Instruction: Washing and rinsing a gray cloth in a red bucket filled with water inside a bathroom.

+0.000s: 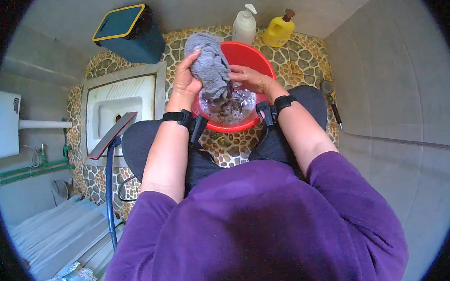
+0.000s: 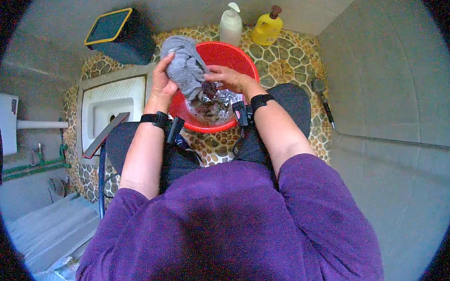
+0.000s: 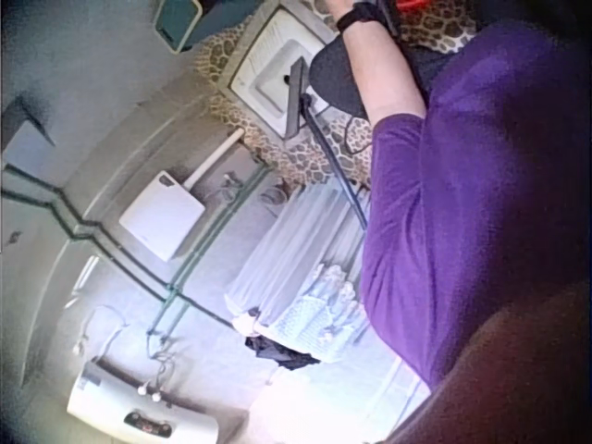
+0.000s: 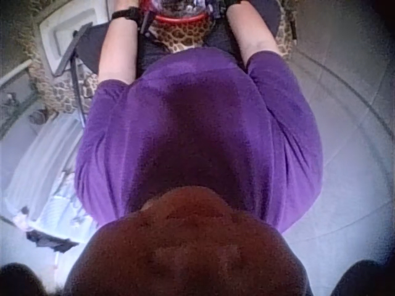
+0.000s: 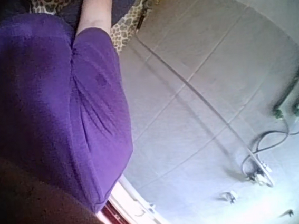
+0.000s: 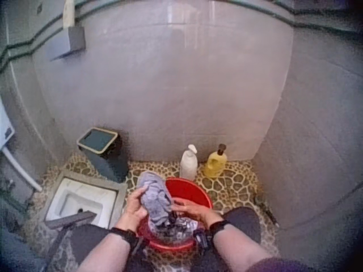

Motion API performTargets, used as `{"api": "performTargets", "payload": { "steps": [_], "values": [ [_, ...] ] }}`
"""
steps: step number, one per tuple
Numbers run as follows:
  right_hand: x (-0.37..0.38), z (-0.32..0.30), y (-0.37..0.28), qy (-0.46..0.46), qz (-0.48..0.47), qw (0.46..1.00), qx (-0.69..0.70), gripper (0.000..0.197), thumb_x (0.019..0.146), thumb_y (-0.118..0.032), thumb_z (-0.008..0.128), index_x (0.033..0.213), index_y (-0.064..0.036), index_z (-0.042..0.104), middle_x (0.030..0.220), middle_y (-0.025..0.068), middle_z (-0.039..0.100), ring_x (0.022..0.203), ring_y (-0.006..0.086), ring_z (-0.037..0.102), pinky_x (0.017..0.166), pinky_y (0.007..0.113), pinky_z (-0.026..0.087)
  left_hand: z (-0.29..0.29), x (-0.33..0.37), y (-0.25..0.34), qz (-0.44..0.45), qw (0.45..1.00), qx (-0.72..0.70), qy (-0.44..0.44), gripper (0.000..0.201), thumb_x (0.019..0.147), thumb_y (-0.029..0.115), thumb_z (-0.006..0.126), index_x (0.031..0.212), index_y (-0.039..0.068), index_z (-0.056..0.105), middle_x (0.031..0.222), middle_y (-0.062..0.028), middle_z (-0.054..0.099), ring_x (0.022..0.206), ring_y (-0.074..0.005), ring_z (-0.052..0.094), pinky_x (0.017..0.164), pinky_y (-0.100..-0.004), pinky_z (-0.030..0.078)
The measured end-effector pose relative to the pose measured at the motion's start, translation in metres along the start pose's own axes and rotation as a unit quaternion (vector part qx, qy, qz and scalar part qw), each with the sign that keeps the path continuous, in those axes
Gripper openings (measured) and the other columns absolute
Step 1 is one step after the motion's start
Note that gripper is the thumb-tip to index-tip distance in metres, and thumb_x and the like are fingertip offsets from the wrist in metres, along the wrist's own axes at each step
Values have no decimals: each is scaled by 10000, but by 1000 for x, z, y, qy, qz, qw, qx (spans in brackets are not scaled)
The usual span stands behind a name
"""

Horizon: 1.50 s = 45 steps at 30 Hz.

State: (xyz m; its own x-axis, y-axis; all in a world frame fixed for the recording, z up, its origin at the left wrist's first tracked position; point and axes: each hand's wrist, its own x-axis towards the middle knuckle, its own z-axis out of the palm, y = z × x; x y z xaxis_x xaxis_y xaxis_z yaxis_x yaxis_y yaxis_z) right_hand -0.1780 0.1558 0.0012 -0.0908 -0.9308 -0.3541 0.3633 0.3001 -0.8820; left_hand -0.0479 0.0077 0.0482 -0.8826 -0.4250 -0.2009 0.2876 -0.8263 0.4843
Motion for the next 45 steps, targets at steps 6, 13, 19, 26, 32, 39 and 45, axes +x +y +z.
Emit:
{"api": "performTargets", "payload": {
  "steps": [6,13,19,26,32,39,45],
  "values": [
    [-7,5,-10,85,-24,995,36,363,742,-241,613,1048,-49,569,935,48,608,862,156,553,783,285,422,-5,-3,8,-13,998,-53,-17,299,773,114,568,1040,-9,511,988,-137,582,911,-270,571,835,-411,454],
    [14,-17,7,154,-13,967,200,304,756,-245,598,978,-38,580,892,74,616,772,193,586,709,334,475,-51,13,15,29,997,47,54,302,725,89,587,1008,3,526,999,-121,579,929,-264,556,849,-415,436],
    [13,-42,3,192,-142,921,308,203,722,-126,562,913,-56,562,778,64,586,694,208,583,647,339,502,-56,19,-16,-43,994,21,96,267,713,83,586,975,36,553,993,-107,585,942,-274,544,891,-431,394],
    [3,51,-12,210,-327,873,-295,652,626,-266,708,1186,-48,455,1147,138,493,1025,249,489,880,361,382,-70,21,-30,-80,995,-40,50,291,820,287,532,1012,70,558,1009,-98,589,941,-270,551,859,-426,415],
    [36,40,4,411,-16,821,-396,372,742,-370,551,917,-47,609,853,221,593,841,378,562,757,423,445,-66,14,-96,-158,963,32,217,343,868,366,397,986,84,552,959,-86,601,891,-263,569,801,-438,443],
    [28,136,-13,294,-266,823,-407,335,697,-278,586,954,-63,593,849,234,583,815,383,567,724,435,445,-147,3,-4,-34,998,-3,-49,257,855,311,445,955,102,558,936,-67,598,831,-239,578,750,-391,467],
    [46,48,9,451,-60,789,-413,274,761,-270,515,917,-62,600,825,226,585,791,390,566,725,442,444,-74,11,-70,-94,975,40,199,286,828,323,493,977,86,552,930,-90,600,835,-263,582,767,-443,456]
  ]
}}
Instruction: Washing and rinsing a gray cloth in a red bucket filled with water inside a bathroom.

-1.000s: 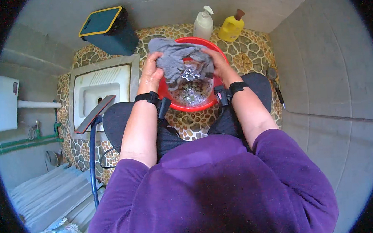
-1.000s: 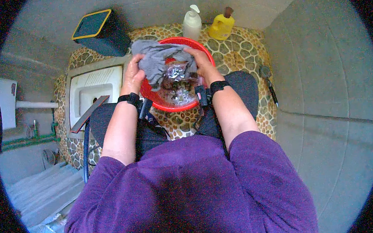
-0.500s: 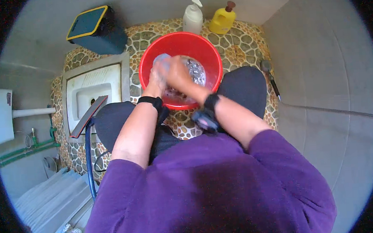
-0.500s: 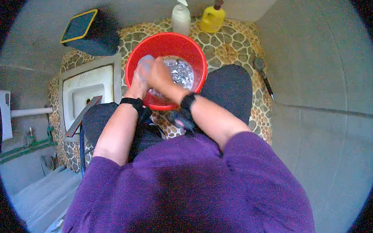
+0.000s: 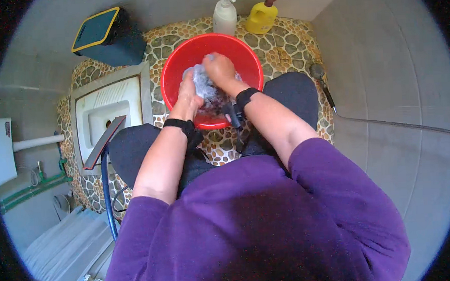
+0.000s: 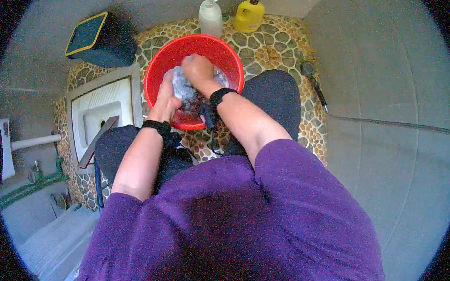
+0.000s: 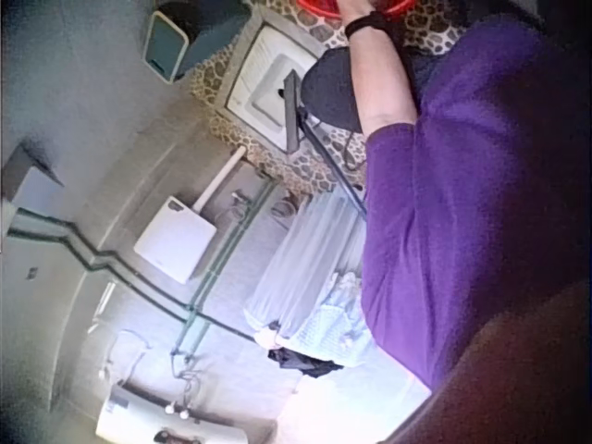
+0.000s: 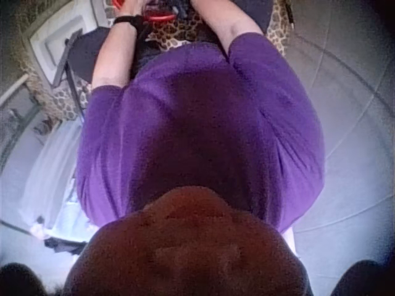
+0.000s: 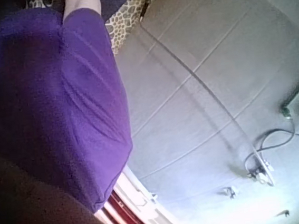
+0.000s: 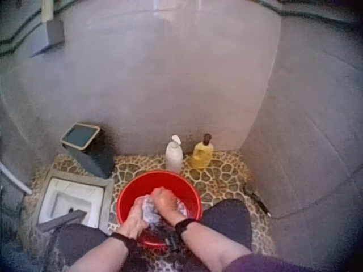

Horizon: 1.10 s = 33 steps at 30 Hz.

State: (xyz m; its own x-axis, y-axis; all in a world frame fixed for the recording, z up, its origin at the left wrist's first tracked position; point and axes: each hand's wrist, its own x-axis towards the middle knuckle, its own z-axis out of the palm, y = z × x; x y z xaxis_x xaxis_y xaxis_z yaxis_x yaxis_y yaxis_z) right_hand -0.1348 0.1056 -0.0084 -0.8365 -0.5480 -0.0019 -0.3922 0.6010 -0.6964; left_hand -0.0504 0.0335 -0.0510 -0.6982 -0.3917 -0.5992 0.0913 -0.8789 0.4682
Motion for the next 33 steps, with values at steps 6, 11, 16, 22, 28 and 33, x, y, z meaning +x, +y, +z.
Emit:
{"api": "performTargets", "payload": {
  "steps": [6,11,16,22,28,33],
  "values": [
    [-25,-1,31,42,-39,988,146,261,774,-267,496,892,-65,611,805,215,589,816,385,561,742,446,443,43,-17,18,-16,998,-33,-50,290,836,333,487,931,74,575,872,-90,619,794,-258,592,778,-426,456],
    [-56,-17,-46,-16,-233,969,77,269,776,-267,505,875,-37,604,770,226,590,789,377,571,716,447,442,-3,-4,35,70,998,7,-1,306,841,336,475,958,69,570,880,-83,618,814,-252,586,792,-409,451],
    [12,-9,49,16,-18,1000,8,348,778,-343,499,898,-32,601,769,227,586,784,397,568,721,447,460,55,-29,-4,-56,995,2,-79,271,838,279,492,979,59,561,897,-84,614,840,-248,582,812,-404,444],
    [10,-17,46,-22,105,993,56,481,790,-466,488,1004,-42,564,941,241,571,926,357,544,804,438,421,49,-26,29,12,994,-50,-100,268,836,261,516,1011,59,539,939,-87,601,833,-229,581,785,-400,457],
    [-15,-48,22,-264,182,701,637,576,764,-555,522,1117,-100,497,1053,91,541,933,236,531,807,396,432,72,-49,5,14,977,70,-200,430,865,405,438,1145,80,469,1080,-67,550,961,-202,538,861,-329,411],
    [-1,-56,34,-189,123,790,571,310,720,-169,607,987,-42,516,848,53,583,749,165,569,663,321,471,50,-30,32,-60,947,105,-297,446,872,373,427,1169,40,420,1077,-102,547,987,-214,527,739,-324,468]
  ]
}}
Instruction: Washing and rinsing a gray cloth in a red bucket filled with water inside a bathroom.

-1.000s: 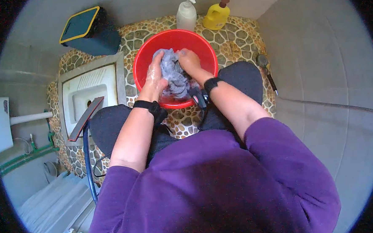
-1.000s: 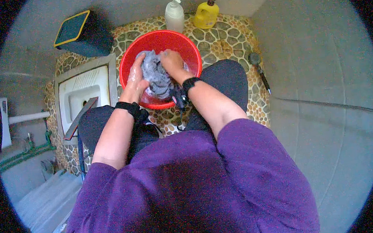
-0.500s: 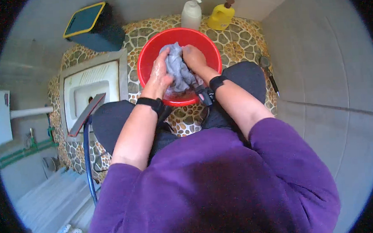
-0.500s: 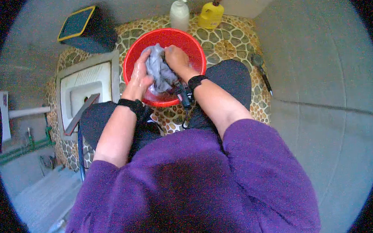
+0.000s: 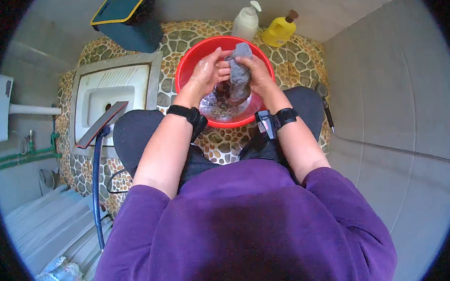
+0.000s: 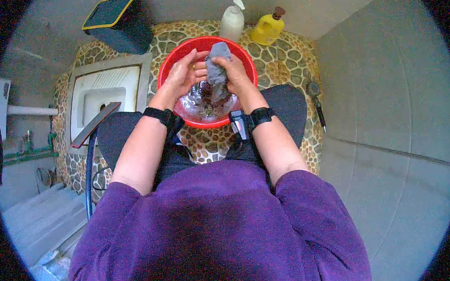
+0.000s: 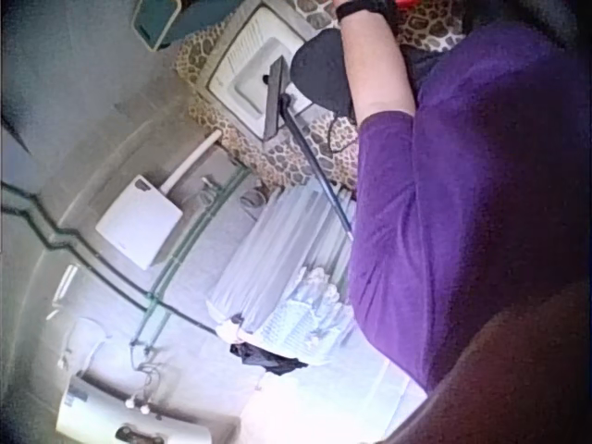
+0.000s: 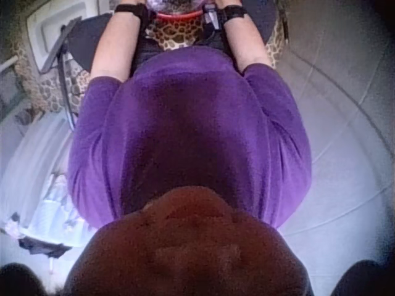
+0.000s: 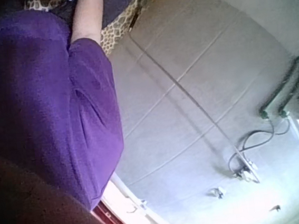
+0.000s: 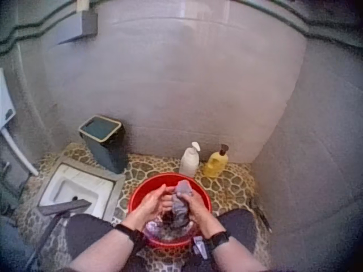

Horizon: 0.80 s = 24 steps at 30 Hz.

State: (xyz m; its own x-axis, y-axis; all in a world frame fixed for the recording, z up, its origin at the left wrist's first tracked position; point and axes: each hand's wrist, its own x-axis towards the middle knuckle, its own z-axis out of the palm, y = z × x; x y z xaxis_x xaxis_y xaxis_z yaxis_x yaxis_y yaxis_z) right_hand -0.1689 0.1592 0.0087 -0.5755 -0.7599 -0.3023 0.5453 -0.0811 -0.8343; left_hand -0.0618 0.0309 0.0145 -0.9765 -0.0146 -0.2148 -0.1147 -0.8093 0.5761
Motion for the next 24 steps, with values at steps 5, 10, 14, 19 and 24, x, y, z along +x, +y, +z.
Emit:
{"api": "performTargets", "payload": {
  "steps": [5,10,14,19,24],
  "values": [
    [-6,7,-8,-41,30,991,120,313,721,-189,570,990,-32,540,927,85,585,863,221,558,810,364,435,-26,-13,2,70,883,194,421,409,846,352,487,1119,49,451,993,-84,567,923,-223,527,785,-379,422],
    [-11,9,-7,-114,51,973,195,375,775,-253,546,1073,-28,511,1030,113,572,980,250,534,879,383,414,-12,-9,-17,-107,961,-4,257,651,795,624,364,1190,115,459,1171,-86,516,1102,-289,446,918,-556,279],
    [-5,7,-5,-55,46,986,149,378,794,-286,559,1078,-41,512,1039,106,572,977,242,537,881,381,412,-5,-13,-12,-60,970,-89,219,567,811,553,406,1124,93,514,1147,-94,532,1081,-288,472,947,-499,304],
    [-4,9,-5,-52,-14,982,180,378,781,-261,569,1081,-42,498,1059,108,556,997,249,523,897,394,399,-33,-2,-13,74,956,-193,207,464,836,452,419,1087,81,537,1118,-107,548,1054,-291,493,949,-483,316],
    [-11,43,-10,-106,-11,962,253,444,748,-266,565,1114,-36,466,1097,120,524,1031,280,492,926,425,368,-58,-9,-40,-111,953,-120,256,574,787,549,374,1143,123,522,1227,-76,478,1158,-294,383,902,-645,179]
  ]
}}
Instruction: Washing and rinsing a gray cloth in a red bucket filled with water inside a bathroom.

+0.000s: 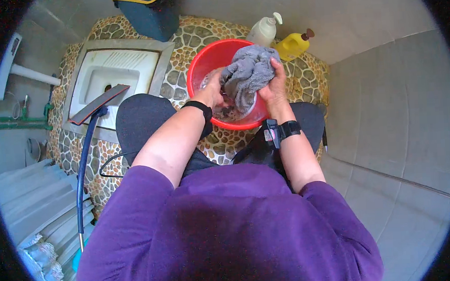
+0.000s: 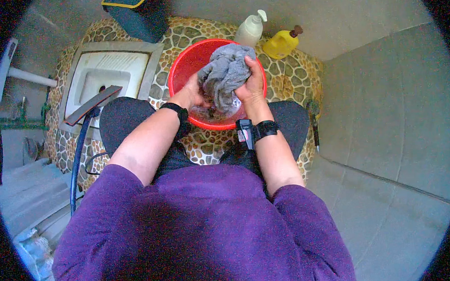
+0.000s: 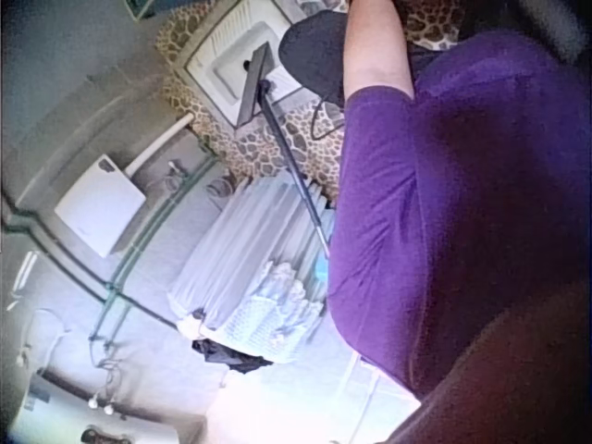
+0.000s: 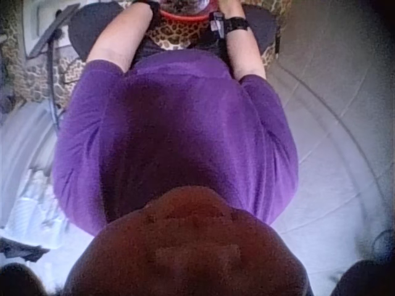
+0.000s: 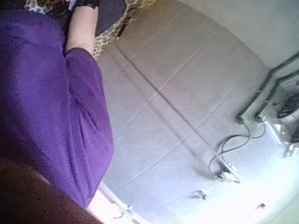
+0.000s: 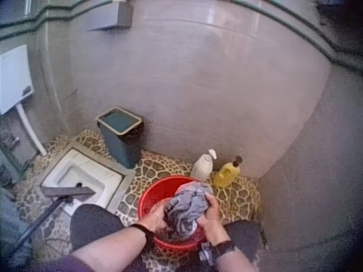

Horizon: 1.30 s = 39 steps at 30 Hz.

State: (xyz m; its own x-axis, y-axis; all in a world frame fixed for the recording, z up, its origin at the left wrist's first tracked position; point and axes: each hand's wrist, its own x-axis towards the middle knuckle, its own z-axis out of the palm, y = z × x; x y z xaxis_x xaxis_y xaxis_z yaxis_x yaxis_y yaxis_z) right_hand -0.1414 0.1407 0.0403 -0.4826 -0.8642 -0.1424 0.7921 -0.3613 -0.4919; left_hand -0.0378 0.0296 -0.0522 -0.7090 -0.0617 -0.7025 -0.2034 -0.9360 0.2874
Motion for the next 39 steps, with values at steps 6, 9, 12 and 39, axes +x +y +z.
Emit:
{"api": "performTargets", "payload": {
  "steps": [6,9,12,39],
  "values": [
    [-8,-10,-7,46,-14,997,66,432,744,-264,564,1101,-37,478,1091,113,537,1019,286,503,906,440,380,48,-37,-13,-73,984,-87,-134,541,802,526,419,1130,109,525,1213,-72,490,1125,-296,421,929,-553,261],
    [-10,-13,-12,56,-22,998,13,441,745,-272,578,1109,-44,476,1101,109,533,1028,283,497,920,437,366,35,-28,1,-6,966,-167,-196,429,795,403,525,1102,102,532,1164,-89,517,1087,-297,458,941,-506,309],
    [-16,-15,-16,38,-47,980,-189,438,737,-238,606,1112,-53,475,1050,78,546,976,226,517,893,368,376,29,-12,20,122,969,-199,-76,320,768,263,590,1017,66,552,1059,-96,570,1002,-295,519,948,-476,336],
    [28,-82,7,290,-92,675,-672,610,661,-326,644,1119,24,444,986,253,562,940,341,551,806,387,426,63,-14,-15,160,986,15,-34,262,856,276,449,930,60,577,871,-84,619,806,-237,588,766,-398,457]
  ]
}}
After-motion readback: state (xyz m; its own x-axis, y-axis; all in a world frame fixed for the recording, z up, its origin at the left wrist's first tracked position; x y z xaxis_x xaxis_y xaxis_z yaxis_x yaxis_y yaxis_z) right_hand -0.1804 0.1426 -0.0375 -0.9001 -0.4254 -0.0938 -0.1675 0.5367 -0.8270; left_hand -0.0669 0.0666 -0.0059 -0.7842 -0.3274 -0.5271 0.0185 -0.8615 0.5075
